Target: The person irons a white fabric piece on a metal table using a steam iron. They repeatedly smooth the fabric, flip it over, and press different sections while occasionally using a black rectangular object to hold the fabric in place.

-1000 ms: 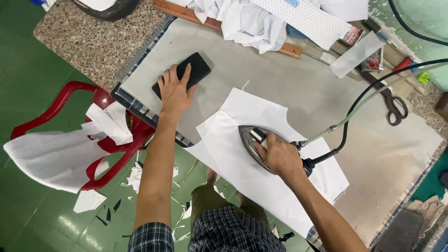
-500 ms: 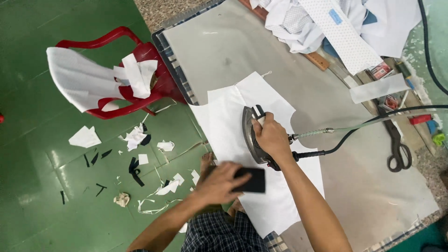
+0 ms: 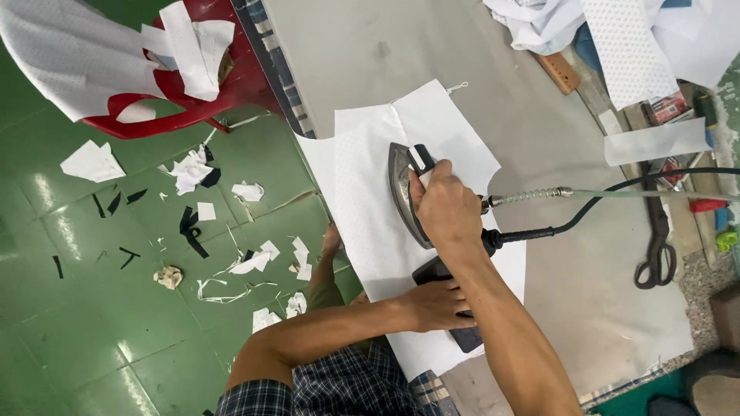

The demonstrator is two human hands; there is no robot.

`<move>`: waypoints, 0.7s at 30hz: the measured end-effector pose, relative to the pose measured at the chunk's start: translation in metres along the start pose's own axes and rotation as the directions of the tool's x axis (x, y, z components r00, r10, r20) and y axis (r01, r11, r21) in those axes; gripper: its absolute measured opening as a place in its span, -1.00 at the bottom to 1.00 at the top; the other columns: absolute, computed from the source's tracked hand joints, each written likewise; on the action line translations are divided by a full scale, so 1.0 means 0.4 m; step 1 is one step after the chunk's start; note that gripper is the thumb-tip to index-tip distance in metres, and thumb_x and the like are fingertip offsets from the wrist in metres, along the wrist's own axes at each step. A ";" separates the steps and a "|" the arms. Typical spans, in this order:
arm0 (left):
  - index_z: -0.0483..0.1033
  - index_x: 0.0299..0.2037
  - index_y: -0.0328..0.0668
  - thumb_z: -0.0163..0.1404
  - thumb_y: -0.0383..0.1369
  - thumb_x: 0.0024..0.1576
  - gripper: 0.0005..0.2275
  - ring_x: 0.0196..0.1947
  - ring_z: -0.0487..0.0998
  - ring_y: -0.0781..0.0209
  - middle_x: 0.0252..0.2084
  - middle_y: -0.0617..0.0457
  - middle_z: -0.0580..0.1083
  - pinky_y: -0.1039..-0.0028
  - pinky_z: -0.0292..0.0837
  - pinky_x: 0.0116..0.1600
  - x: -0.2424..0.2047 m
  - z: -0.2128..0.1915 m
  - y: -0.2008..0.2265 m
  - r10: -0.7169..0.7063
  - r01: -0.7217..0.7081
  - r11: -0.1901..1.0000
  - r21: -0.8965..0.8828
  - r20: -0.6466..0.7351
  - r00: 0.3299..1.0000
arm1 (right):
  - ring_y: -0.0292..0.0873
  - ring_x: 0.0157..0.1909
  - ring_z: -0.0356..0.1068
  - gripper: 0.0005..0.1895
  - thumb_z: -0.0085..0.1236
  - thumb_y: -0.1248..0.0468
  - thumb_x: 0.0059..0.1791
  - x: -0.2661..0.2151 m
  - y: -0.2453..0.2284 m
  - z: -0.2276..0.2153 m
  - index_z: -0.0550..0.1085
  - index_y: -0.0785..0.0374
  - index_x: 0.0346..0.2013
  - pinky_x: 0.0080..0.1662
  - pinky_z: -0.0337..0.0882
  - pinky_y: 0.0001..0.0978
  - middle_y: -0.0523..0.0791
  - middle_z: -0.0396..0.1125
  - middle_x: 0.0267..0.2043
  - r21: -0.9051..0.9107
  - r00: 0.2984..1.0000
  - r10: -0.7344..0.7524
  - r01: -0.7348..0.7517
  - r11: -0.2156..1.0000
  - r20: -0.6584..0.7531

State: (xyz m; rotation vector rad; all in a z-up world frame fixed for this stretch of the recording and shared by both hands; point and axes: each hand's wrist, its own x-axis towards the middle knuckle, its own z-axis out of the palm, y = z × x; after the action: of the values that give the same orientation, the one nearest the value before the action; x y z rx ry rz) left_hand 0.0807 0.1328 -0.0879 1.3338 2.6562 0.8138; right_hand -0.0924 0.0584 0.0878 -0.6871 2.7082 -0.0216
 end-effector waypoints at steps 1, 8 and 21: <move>0.15 0.37 0.23 0.21 -0.26 0.11 -0.37 0.46 0.11 -0.02 0.39 -0.01 0.22 0.05 -0.03 0.52 0.002 -0.020 -0.011 -0.019 0.018 1.000 0.025 0.018 1.000 | 0.15 -0.43 0.54 -0.52 -0.24 -0.12 0.14 0.015 -0.004 -0.001 0.28 0.27 -0.20 -0.35 0.57 0.02 0.02 0.37 -0.54 -0.008 1.000 -0.005 0.005 1.000 -0.015; 0.20 0.35 0.39 0.23 -0.30 0.08 -0.36 0.50 0.03 0.13 0.42 0.17 0.23 0.05 -0.18 0.56 -0.022 -0.278 -0.094 -0.098 0.076 0.985 0.152 0.140 0.985 | 0.16 -0.42 0.54 -0.50 -0.27 -0.15 0.15 0.111 -0.039 -0.040 0.27 0.28 -0.17 -0.31 0.57 0.06 0.01 0.38 -0.52 -0.054 0.999 -0.041 0.040 0.998 -0.001; 0.15 0.36 0.51 0.21 -0.36 0.11 -0.34 0.53 -0.12 0.07 0.53 0.14 -0.02 -0.07 -0.28 0.57 -0.044 -0.341 -0.195 -0.155 0.134 0.985 0.106 0.222 0.963 | 0.14 -0.45 0.54 -0.49 -0.22 -0.14 0.19 0.236 -0.088 -0.068 0.31 0.31 -0.17 -0.35 0.57 0.03 0.02 0.37 -0.57 -0.070 0.995 -0.083 0.079 0.994 -0.056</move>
State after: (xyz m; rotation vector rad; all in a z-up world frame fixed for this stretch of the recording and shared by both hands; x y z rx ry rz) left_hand -0.0034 0.0229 -0.0114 1.1548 2.5949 0.4956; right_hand -0.1630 -0.0185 0.0860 -0.8282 2.7466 0.0310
